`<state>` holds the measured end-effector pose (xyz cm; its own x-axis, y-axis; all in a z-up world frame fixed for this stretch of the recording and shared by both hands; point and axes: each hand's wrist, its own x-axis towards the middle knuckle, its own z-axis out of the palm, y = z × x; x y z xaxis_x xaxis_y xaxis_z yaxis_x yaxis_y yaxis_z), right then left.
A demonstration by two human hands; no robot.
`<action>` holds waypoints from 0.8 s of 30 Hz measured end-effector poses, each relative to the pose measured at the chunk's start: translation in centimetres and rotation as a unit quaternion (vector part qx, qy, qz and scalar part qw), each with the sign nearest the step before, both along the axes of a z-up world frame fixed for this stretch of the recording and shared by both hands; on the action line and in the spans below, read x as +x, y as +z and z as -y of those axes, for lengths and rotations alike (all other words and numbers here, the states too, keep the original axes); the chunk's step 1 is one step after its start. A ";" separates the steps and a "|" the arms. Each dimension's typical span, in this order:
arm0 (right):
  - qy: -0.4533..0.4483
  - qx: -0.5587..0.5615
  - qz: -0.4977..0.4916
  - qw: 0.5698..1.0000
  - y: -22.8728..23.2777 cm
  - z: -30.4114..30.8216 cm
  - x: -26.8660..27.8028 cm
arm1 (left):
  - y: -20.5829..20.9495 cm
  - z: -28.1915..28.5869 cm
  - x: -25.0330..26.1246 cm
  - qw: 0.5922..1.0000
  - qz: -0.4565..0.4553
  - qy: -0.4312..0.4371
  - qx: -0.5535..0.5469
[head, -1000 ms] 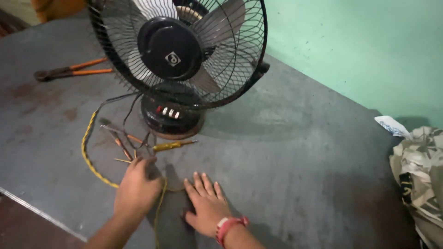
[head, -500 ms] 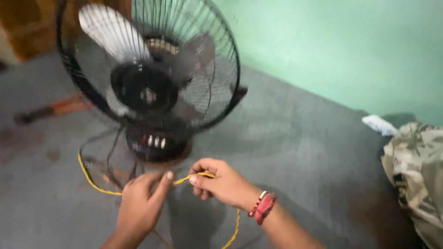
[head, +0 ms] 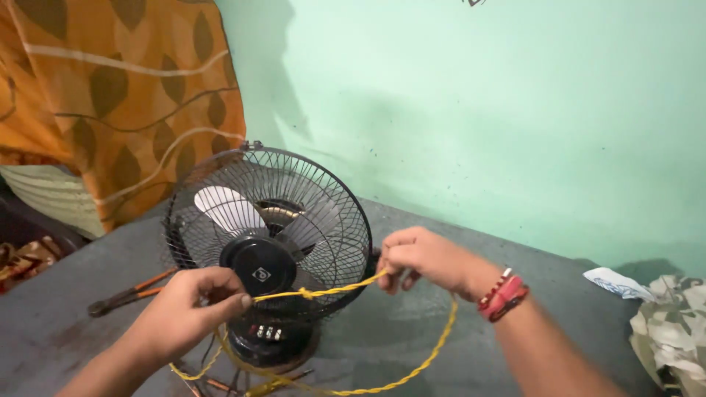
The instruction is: The person removes the front and rear wire cages of a table fan, then uses a screwdriver to loosen the central hub nut and remove the fan blades. The disassembled parts are placed on the table.
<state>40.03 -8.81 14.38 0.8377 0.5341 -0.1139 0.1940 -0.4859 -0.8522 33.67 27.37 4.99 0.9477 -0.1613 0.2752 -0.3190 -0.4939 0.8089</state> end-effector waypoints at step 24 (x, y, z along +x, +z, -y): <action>0.124 0.287 -0.315 0.896 -4.9 -11.1 -10.2 | 8.9 10.1 -2.8 0.955 0.025 0.284 -0.078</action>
<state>29.79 2.27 9.48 0.5515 0.8168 -0.1693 -0.3722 0.0593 -0.9262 30.88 17.28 13.88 0.8550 0.4223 0.3012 -0.0755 -0.4731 0.8778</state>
